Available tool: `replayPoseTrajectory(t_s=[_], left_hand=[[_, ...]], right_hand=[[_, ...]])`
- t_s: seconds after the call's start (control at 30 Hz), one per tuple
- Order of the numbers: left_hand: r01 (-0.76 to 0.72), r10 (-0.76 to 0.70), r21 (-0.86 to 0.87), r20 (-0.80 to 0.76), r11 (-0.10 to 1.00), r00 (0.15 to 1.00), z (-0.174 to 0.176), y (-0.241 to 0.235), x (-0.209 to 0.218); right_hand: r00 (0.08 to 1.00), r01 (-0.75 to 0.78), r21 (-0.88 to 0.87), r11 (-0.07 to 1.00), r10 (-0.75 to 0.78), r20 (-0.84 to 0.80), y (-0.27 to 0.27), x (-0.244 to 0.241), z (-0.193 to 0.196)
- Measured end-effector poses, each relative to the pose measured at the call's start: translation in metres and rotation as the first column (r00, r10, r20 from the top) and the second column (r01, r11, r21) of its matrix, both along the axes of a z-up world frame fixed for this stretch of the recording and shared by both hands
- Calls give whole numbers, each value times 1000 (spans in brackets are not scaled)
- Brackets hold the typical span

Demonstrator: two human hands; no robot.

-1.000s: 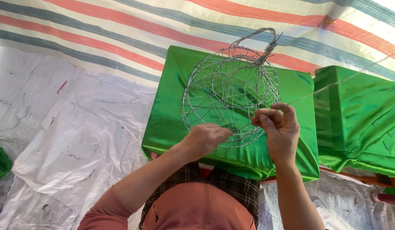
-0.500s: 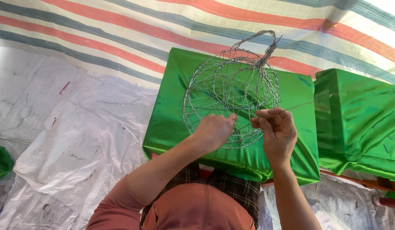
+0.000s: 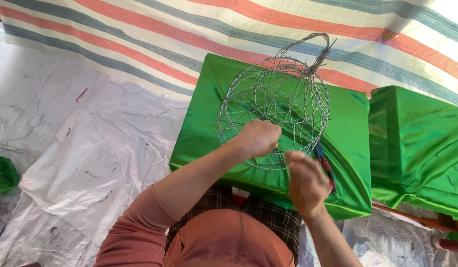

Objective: The person uses pliers to cut and bend thin metal wire while attaching it to a wire basket frame. They repeatedly wrap the wire around the frame and trim excess wire with pliers. The work is performed on a green-covered surface with a striped tarp in the background.

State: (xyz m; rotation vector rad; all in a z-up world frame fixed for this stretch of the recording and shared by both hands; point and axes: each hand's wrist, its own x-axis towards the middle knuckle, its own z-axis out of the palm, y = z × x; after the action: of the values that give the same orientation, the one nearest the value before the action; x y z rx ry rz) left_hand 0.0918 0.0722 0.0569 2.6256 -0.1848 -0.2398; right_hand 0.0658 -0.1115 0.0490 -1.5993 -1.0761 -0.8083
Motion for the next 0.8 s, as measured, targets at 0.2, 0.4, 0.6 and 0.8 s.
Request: replayPoseTrajectory(t_s=[0.2,0.4,0.6,0.8], left_hand=[[-30,68,171,-225,985,972,52,-7,-12],[-58,79,146,-145,988,986,46,-5,-21],[-84,105,160,-127,983,986,47,-10,-26],[-87,92,146,-31,986,995,32,-12,-30]], right_hand=[[917,-134,-287,949,228,327,-8,-35,15],[899,-100,-16,995,83,-429,-25,-33,14],[482,-104,-53,993,4,-876,-25,-27,14],[38,-68,244,967,246,-968,-25,-15,-7]])
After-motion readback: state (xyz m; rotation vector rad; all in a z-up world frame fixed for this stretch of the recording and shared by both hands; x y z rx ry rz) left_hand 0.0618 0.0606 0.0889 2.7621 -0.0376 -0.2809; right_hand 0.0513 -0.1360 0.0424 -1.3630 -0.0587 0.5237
